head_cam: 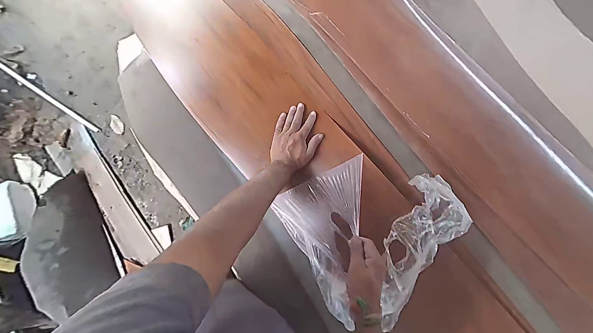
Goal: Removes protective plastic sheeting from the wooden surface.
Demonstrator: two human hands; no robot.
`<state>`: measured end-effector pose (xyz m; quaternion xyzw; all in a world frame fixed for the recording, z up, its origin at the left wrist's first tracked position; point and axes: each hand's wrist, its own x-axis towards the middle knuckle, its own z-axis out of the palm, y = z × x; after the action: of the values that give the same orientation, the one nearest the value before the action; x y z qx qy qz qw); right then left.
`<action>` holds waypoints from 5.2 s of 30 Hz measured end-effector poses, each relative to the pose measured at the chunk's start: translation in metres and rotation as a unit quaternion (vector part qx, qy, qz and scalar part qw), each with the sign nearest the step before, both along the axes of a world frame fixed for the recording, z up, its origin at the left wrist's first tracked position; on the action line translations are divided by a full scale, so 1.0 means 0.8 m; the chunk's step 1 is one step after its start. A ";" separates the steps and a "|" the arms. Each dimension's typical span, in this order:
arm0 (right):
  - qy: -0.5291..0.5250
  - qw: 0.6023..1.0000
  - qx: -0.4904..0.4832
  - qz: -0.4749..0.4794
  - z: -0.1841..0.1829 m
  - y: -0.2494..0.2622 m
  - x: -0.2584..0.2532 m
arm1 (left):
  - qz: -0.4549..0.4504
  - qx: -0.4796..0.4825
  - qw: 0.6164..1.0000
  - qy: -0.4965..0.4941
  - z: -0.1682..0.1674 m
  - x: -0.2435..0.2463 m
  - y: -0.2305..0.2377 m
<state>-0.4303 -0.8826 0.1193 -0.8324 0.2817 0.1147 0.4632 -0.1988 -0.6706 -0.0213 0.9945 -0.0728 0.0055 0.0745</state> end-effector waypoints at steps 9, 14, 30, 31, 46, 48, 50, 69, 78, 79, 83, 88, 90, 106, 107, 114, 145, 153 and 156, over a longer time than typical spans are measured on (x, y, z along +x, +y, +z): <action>-0.047 0.980 -0.192 0.036 -0.039 -0.015 -0.012 | -0.007 0.026 0.999 -0.017 -0.003 -0.003 0.003; 0.083 0.951 -0.265 0.137 -0.071 0.128 0.025 | -0.003 0.026 1.000 -0.015 -0.002 0.000 0.000; -0.123 0.955 -0.062 0.265 -0.047 0.077 0.032 | 0.000 0.008 1.000 0.000 0.002 0.001 0.002; -0.161 0.954 -0.056 0.247 -0.049 0.066 0.025 | 0.001 0.005 1.000 0.002 0.002 0.004 0.002; -0.222 0.973 0.036 0.053 0.038 -0.020 -0.069 | 0.003 0.000 1.000 0.017 0.005 0.000 0.002; -0.215 0.974 0.073 0.016 0.050 -0.023 -0.081 | 0.005 0.006 1.000 0.015 0.004 0.001 0.002; -0.205 0.973 0.101 -0.016 0.062 -0.029 -0.095 | 0.005 0.006 1.000 0.014 0.002 0.001 0.003; -0.163 0.935 -0.314 0.027 0.023 -0.172 -0.005 | 0.007 0.017 1.000 0.012 0.000 -0.002 -0.003; -0.161 0.892 -0.277 0.319 -0.131 -0.064 0.207 | 0.004 0.004 1.000 0.014 -0.002 0.000 0.000; -0.186 0.884 -0.279 0.325 -0.137 -0.068 0.208 | 0.003 0.003 1.000 0.012 -0.002 -0.001 0.001; -0.289 0.821 -0.353 0.343 -0.162 -0.071 0.214 | 0.004 0.003 1.000 0.022 -0.003 -0.002 0.001; -0.212 0.811 -0.366 0.404 -0.148 -0.065 0.217 | 0.002 -0.001 1.000 0.017 0.000 -0.002 0.002; -0.164 0.841 -0.324 0.400 -0.136 -0.066 0.214 | 0.000 -0.003 1.000 0.022 0.000 -0.003 0.001; -0.311 0.805 -0.378 0.337 -0.168 -0.065 0.215 | -0.007 -0.005 1.000 0.025 0.001 -0.004 0.001; -0.299 0.799 -0.389 0.348 -0.164 -0.064 0.216 | -0.007 -0.005 1.000 0.026 0.001 -0.003 0.002; -0.110 0.891 -0.234 0.373 -0.123 -0.067 0.225 | -0.008 -0.006 1.000 0.026 0.000 -0.003 0.001; -0.193 0.935 -0.151 0.255 -0.122 -0.091 0.221 | -0.003 -0.014 1.000 0.016 -0.002 -0.003 0.001; -0.269 0.874 -0.327 0.239 -0.157 -0.050 0.198 | -0.006 -0.006 1.000 0.017 -0.004 -0.004 0.001; -0.257 0.868 -0.343 0.252 -0.156 -0.049 0.200 | -0.005 -0.005 1.000 0.021 -0.001 -0.005 0.000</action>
<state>-0.2705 -0.9217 -0.0056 -0.9815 -0.0447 -0.0944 0.1604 -0.2027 -0.6704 -0.0221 0.9937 -0.0761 -0.0159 0.0806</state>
